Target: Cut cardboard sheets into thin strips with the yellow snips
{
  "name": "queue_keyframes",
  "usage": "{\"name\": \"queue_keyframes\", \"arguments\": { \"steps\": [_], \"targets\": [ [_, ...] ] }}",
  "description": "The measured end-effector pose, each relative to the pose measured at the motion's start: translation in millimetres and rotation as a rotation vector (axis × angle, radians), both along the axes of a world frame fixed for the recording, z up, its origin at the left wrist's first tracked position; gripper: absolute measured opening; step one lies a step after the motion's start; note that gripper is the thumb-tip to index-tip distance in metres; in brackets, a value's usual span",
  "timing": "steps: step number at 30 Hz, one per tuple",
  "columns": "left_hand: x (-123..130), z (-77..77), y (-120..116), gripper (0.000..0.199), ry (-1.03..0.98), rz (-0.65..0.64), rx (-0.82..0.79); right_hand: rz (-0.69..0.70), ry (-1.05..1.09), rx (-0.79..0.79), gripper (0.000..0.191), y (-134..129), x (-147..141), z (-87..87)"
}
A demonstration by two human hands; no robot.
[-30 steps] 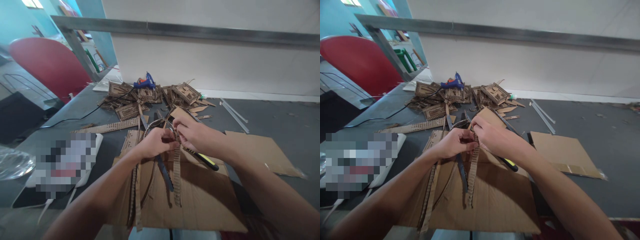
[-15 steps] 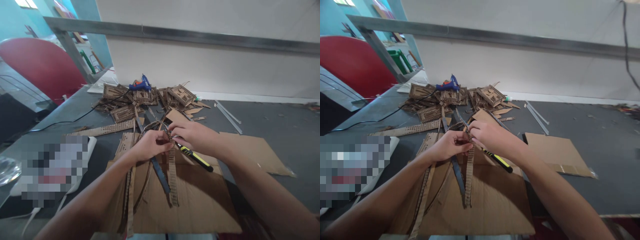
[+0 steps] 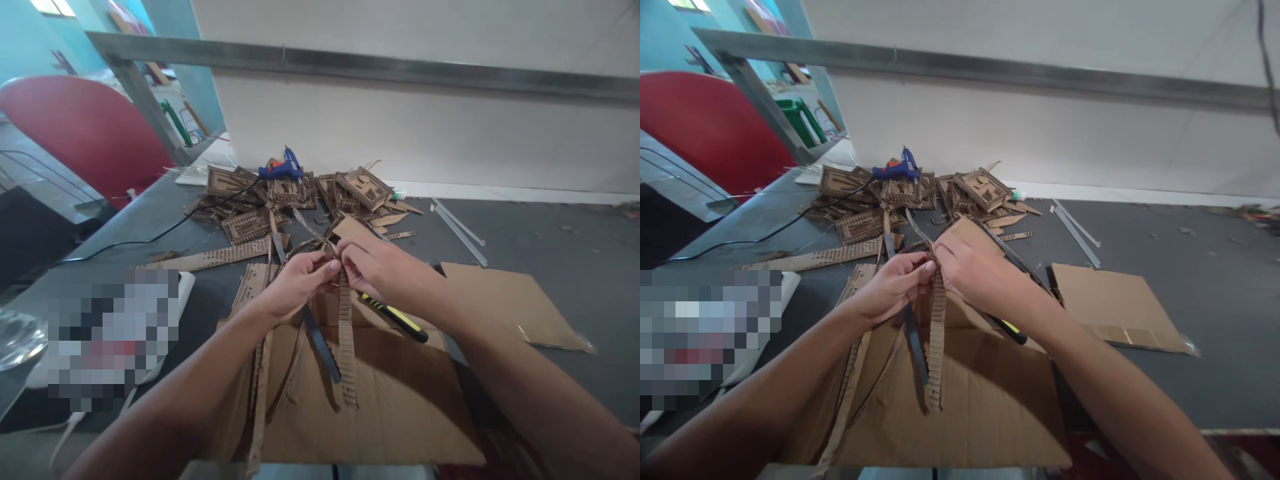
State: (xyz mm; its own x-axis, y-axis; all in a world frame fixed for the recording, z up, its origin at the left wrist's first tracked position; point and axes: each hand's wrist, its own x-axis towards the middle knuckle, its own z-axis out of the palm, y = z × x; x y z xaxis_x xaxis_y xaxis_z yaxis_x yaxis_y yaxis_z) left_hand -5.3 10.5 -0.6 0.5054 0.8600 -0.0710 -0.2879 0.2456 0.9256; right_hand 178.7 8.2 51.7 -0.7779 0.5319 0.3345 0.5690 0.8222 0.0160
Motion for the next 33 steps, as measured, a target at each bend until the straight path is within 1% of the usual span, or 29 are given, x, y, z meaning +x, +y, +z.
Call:
{"name": "queue_keyframes", "arguments": {
  "steps": [3, 6, 10, 13, 17, 21, 26, 29, 31, 33],
  "targets": [
    [1.2, 0.3, -1.3, 0.036, -0.080, 0.022, -0.058, -0.023, -0.037, 0.044, 0.014, -1.4, -1.0, 0.6],
    [1.8, 1.2, -1.8, 0.034, -0.113, 0.002, -0.065, -0.025, -0.067, 0.057, 0.014, -3.3, -1.2, -0.1],
    [1.9, 3.1, -1.9, 0.031, -0.114, -0.032, -0.014, -0.017, -0.081, 0.042, 0.016, -5.6, 0.8, -2.2],
    [1.5, 2.5, -2.2, 0.032, -0.108, -0.051, -0.015, -0.015, -0.107, 0.038, 0.015, -7.0, 3.5, -2.3],
    [0.3, -2.6, -2.1, 0.034, -0.093, -0.070, -0.014, -0.010, -0.148, 0.035, 0.015, -9.3, 5.6, 2.1],
    [-1.2, -7.7, -0.6, 0.036, -0.053, -0.100, 0.015, -0.038, -0.168, -0.006, 0.014, -11.4, 4.6, 8.0],
    [-4.1, -6.5, 2.6, 0.038, -0.027, -0.058, 0.083, -0.036, -0.063, -0.072, 0.009, -7.9, 4.5, 9.8],
    [-5.9, -6.0, 4.6, 0.035, 0.036, -0.051, 0.141, -0.018, 0.033, -0.119, 0.009, -3.9, 6.9, 8.7],
    [-6.0, -6.5, 5.3, 0.033, 0.045, -0.054, 0.171, 0.009, 0.073, -0.126, 0.009, -2.2, 7.9, 7.3],
    [-5.2, -7.0, 5.3, 0.034, 0.011, -0.052, 0.160, 0.028, 0.093, -0.109, 0.013, -1.8, 7.3, 5.4]
  ]
}}
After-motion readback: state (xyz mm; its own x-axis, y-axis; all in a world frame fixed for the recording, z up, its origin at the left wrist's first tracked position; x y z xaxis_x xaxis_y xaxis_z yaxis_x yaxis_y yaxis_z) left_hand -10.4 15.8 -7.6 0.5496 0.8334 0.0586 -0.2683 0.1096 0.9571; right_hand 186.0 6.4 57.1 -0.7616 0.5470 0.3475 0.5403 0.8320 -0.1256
